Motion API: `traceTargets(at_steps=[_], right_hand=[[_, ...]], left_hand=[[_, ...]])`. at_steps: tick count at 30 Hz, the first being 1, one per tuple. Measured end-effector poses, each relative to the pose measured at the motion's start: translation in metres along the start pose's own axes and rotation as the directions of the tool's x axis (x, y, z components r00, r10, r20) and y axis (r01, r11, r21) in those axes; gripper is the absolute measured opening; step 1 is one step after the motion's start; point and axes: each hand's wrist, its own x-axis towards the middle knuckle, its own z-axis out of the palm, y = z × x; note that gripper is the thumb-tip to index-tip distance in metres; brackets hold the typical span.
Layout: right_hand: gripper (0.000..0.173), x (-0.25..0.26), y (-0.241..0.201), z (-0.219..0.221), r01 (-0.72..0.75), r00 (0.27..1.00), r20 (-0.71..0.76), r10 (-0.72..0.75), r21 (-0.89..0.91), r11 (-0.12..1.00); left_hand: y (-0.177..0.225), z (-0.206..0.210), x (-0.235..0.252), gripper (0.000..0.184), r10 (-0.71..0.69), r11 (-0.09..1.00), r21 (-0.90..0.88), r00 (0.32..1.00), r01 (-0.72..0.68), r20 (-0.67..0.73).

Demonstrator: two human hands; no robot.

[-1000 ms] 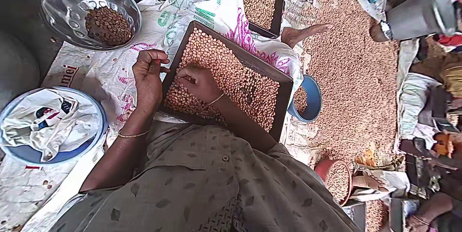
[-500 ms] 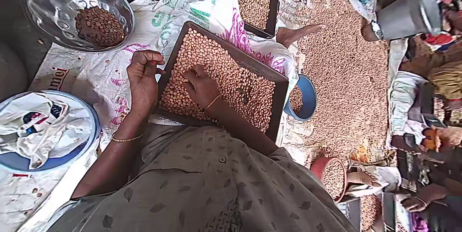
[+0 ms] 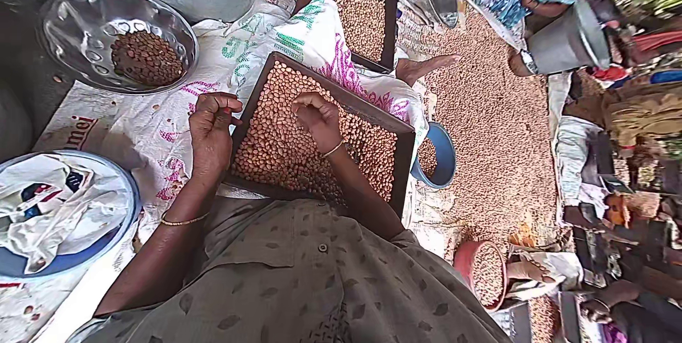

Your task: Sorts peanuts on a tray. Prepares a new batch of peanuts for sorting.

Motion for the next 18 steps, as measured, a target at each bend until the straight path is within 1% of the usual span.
traceTargets(at_steps=[1, 2, 3, 4, 5, 7, 8, 9, 10, 11, 12, 15, 17, 18], right_hand=[[0.022, 0.016, -0.013, -0.014, -0.096, 0.980, -0.143, 0.136, 0.254, 0.962], [0.030, 0.030, -0.025, -0.030, -0.162, 0.938, -0.218, 0.271, 0.417, 0.894], [0.035, 0.040, -0.033, -0.043, -0.190, 0.912, -0.236, 0.334, 0.480, 0.857], [0.035, 0.041, -0.035, -0.049, -0.198, 0.917, -0.223, 0.331, 0.465, 0.863], [0.032, 0.037, -0.035, -0.047, -0.199, 0.940, -0.179, 0.290, 0.402, 0.894], [0.021, 0.016, -0.027, -0.033, -0.176, 0.984, 0.029, 0.173, 0.184, 0.967], [0.017, 0.007, -0.022, -0.025, -0.131, 0.985, 0.119, 0.127, 0.030, 0.991], [0.016, 0.000, -0.015, -0.018, -0.050, 0.983, 0.166, 0.078, -0.167, 0.985], [0.017, -0.003, -0.006, -0.015, 0.039, 0.981, 0.188, 0.034, -0.372, 0.927], [0.018, -0.004, 0.005, -0.013, 0.117, 0.981, 0.195, -0.015, -0.526, 0.842], [0.020, -0.005, 0.016, -0.011, 0.159, 0.979, 0.196, -0.045, -0.613, 0.774], [0.022, -0.010, 0.036, -0.006, 0.202, 0.978, 0.179, -0.107, -0.690, 0.695], [0.021, -0.013, 0.038, -0.003, 0.218, 0.976, 0.164, -0.144, -0.708, 0.672], [0.020, -0.013, 0.037, -0.003, 0.210, 0.978, 0.163, -0.132, -0.711, 0.671]], left_hand=[[0.000, 0.000, -0.001, 0.026, 0.006, 1.000, 0.012, 1.000, -0.007, 0.009], [0.000, 0.001, -0.002, 0.026, 0.011, 1.000, 0.019, 1.000, -0.012, 0.015], [0.000, 0.000, -0.002, 0.026, 0.015, 1.000, 0.019, 1.000, -0.015, 0.020], [0.000, 0.000, -0.001, 0.026, 0.018, 1.000, 0.014, 1.000, -0.018, 0.023], [0.000, -0.001, 0.001, 0.026, 0.020, 1.000, 0.007, 1.000, -0.020, 0.024], [0.001, -0.001, -0.001, 0.026, 0.006, 1.000, 0.006, 1.000, -0.006, 0.028], [0.003, 0.000, -0.004, 0.026, -0.004, 1.000, 0.019, 1.000, 0.004, 0.030], [0.006, 0.000, -0.008, 0.027, -0.018, 0.999, 0.040, 0.999, 0.016, 0.037], [0.007, 0.000, -0.011, 0.027, -0.024, 0.998, 0.058, 0.999, 0.022, 0.039], [0.007, 0.000, -0.013, 0.028, -0.022, 0.997, 0.076, 0.999, 0.019, 0.043], [0.006, -0.001, -0.013, 0.028, -0.012, 0.996, 0.093, 0.999, 0.007, 0.046], [0.004, -0.001, -0.009, 0.027, 0.024, 0.988, 0.148, 0.998, -0.033, 0.063], [0.006, 0.000, -0.009, 0.027, 0.038, 0.982, 0.183, 0.997, -0.051, 0.073], [0.006, 0.001, -0.009, 0.027, 0.052, 0.979, 0.193, 0.996, -0.064, 0.069]])
